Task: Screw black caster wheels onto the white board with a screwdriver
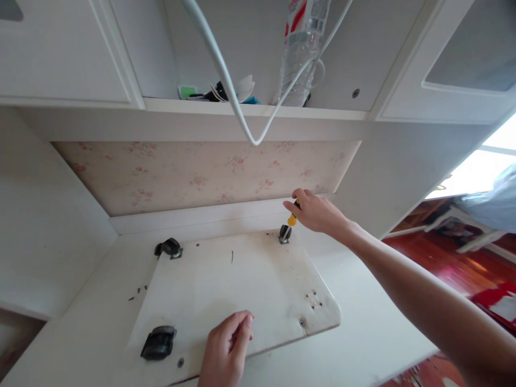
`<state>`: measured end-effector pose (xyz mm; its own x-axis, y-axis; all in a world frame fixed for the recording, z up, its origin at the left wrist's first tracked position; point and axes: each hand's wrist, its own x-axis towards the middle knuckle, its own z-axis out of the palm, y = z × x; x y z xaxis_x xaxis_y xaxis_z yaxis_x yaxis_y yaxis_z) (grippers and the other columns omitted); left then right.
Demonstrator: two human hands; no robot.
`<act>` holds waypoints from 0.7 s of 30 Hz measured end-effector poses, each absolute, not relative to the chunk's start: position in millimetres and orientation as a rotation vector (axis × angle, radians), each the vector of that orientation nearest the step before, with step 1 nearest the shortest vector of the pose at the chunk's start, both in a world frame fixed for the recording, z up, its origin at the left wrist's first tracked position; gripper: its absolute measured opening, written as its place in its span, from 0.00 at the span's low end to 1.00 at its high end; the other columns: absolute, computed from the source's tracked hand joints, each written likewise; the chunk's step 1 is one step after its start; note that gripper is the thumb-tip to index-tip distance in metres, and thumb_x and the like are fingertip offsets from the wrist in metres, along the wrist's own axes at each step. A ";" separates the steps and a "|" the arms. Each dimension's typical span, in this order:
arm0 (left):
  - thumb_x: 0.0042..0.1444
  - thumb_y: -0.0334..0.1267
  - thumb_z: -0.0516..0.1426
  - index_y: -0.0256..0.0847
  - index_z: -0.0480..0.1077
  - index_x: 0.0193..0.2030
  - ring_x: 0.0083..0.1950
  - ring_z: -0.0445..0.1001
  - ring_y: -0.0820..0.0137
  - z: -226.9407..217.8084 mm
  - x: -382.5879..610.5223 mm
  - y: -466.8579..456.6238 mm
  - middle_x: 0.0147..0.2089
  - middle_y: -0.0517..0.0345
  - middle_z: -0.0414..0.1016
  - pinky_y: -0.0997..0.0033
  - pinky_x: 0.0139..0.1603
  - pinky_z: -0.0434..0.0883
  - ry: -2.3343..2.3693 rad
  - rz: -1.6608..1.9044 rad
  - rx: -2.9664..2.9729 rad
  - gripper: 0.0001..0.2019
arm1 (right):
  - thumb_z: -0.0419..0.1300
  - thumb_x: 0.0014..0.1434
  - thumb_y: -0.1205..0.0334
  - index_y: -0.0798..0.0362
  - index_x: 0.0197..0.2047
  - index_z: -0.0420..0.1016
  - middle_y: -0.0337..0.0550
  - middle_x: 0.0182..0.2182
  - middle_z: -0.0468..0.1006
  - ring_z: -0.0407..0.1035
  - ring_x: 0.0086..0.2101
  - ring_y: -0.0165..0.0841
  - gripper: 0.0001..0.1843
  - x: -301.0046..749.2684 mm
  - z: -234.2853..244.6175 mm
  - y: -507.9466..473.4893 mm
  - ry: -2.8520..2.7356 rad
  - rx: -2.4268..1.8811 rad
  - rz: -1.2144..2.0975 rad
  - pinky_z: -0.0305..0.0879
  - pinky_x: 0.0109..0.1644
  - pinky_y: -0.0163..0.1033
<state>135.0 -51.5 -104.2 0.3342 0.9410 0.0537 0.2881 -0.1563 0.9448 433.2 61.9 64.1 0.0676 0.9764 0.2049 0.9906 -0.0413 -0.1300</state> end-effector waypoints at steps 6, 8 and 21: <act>0.64 0.53 0.52 0.39 0.77 0.37 0.26 0.70 0.71 -99.4 136.1 -51.8 0.25 0.58 0.73 0.79 0.27 0.66 1.102 0.872 1.673 0.21 | 0.46 0.65 0.64 0.53 0.53 0.63 0.54 0.53 0.69 0.71 0.41 0.36 0.14 429.6 72.3 64.5 -2.181 -2.030 0.040 0.64 0.45 0.39; 0.64 0.53 0.52 0.40 0.77 0.36 0.27 0.71 0.71 -98.6 136.2 -52.1 0.25 0.58 0.73 0.79 0.28 0.67 1.101 0.879 1.668 0.20 | 0.49 0.61 0.66 0.52 0.53 0.63 0.51 0.54 0.69 0.72 0.39 0.33 0.16 429.9 78.0 65.3 -2.247 -2.009 0.110 0.64 0.44 0.36; 0.64 0.53 0.52 0.39 0.76 0.35 0.26 0.70 0.72 -99.6 137.1 -54.2 0.25 0.58 0.73 0.80 0.27 0.67 1.122 0.934 1.666 0.21 | 0.44 0.66 0.42 0.48 0.57 0.63 0.55 0.46 0.79 0.74 0.41 0.48 0.25 416.2 96.0 61.9 -2.268 -2.317 -0.030 0.64 0.41 0.48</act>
<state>137.1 -54.2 -99.6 0.3043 0.9470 0.1028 0.2729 -0.1901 0.9431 416.2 61.9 96.0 0.0240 0.9981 -0.0570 0.9962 -0.0191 0.0851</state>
